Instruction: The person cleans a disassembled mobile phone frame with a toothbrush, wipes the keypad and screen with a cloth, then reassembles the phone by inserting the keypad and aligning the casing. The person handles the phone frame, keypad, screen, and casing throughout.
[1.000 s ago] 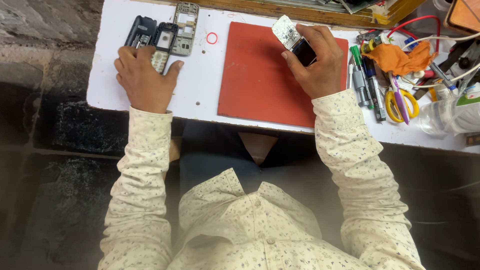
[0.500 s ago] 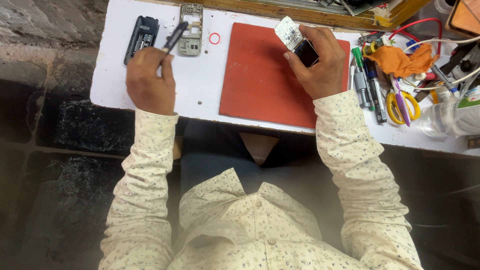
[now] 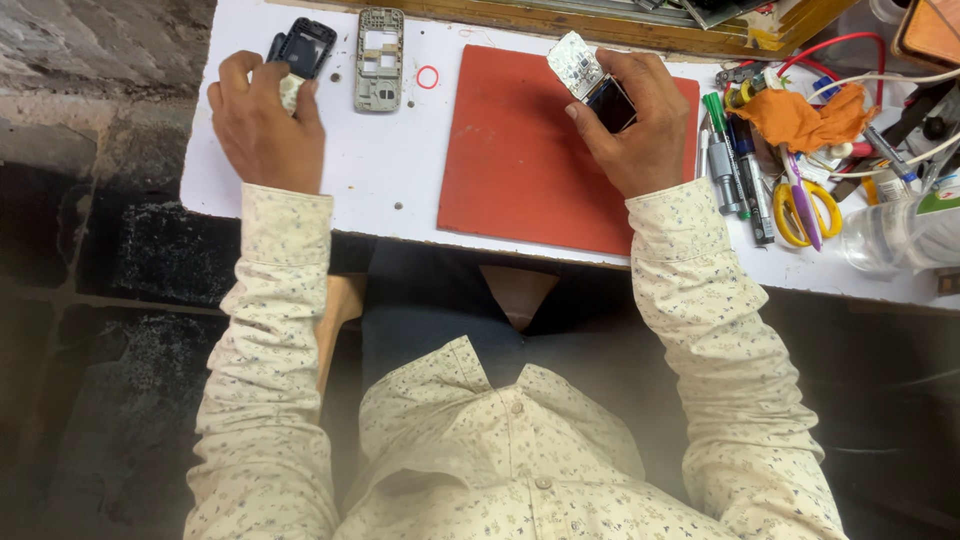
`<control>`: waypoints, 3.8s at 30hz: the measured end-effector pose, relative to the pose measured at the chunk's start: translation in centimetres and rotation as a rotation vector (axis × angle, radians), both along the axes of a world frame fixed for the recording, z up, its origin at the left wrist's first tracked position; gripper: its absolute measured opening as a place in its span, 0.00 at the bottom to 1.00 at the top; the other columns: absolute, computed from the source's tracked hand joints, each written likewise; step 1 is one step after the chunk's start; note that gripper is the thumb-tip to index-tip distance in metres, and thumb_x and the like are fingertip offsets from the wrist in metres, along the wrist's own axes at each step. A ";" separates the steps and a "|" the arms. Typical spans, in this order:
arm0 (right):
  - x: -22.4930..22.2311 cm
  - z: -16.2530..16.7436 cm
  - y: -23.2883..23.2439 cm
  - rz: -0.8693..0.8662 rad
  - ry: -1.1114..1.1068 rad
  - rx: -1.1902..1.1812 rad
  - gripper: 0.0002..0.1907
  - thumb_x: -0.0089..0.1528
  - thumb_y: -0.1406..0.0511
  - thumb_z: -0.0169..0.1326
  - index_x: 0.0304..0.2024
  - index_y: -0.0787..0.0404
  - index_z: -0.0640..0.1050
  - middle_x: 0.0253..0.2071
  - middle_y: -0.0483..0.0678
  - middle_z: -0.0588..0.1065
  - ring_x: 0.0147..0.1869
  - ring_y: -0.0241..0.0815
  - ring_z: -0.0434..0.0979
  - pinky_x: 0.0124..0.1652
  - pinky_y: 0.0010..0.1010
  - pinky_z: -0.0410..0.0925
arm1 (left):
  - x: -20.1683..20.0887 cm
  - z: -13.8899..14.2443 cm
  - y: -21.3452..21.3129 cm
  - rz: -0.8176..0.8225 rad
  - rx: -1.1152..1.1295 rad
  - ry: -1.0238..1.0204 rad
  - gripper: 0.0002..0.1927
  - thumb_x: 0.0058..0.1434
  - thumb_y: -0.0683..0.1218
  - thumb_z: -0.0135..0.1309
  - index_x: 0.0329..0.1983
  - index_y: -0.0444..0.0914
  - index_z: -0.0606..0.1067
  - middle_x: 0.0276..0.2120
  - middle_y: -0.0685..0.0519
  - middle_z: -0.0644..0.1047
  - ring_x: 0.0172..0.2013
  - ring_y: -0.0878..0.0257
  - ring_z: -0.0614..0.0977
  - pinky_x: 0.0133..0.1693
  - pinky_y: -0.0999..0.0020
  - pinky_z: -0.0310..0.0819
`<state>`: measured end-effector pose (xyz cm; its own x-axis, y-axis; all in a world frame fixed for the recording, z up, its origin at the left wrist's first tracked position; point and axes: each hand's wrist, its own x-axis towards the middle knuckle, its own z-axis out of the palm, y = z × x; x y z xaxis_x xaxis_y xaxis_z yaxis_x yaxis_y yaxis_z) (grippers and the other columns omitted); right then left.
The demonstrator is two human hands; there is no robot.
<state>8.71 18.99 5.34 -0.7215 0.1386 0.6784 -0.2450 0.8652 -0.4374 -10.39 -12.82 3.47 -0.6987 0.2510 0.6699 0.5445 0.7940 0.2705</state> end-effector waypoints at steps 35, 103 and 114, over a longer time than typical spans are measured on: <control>2.1 -1.6 1.8 -0.161 0.000 0.019 0.28 0.62 0.69 0.73 0.60 0.68 0.75 0.49 0.56 0.79 0.49 0.47 0.82 0.49 0.36 0.76 | 7.9 -0.9 7.5 -0.710 0.294 -0.473 0.26 0.54 0.45 0.71 0.55 0.33 0.77 0.50 0.45 0.81 0.47 0.50 0.80 0.53 0.59 0.74; 2.6 4.9 -2.7 0.321 -0.156 0.297 0.22 0.54 0.72 0.73 0.47 0.61 0.78 0.57 0.49 0.77 0.62 0.50 0.76 0.61 0.41 0.70 | 6.2 -0.4 8.8 -1.108 0.728 -1.565 0.11 0.62 0.48 0.62 0.41 0.36 0.79 0.30 0.54 0.81 0.30 0.67 0.83 0.38 0.72 0.80; 2.6 3.2 -2.7 0.217 -0.144 0.214 0.23 0.56 0.70 0.73 0.52 0.60 0.79 0.53 0.49 0.76 0.59 0.51 0.76 0.56 0.38 0.73 | 7.2 0.0 9.3 -1.225 0.723 -1.273 0.32 0.59 0.39 0.65 0.65 0.33 0.67 0.49 0.51 0.78 0.44 0.70 0.82 0.48 0.76 0.83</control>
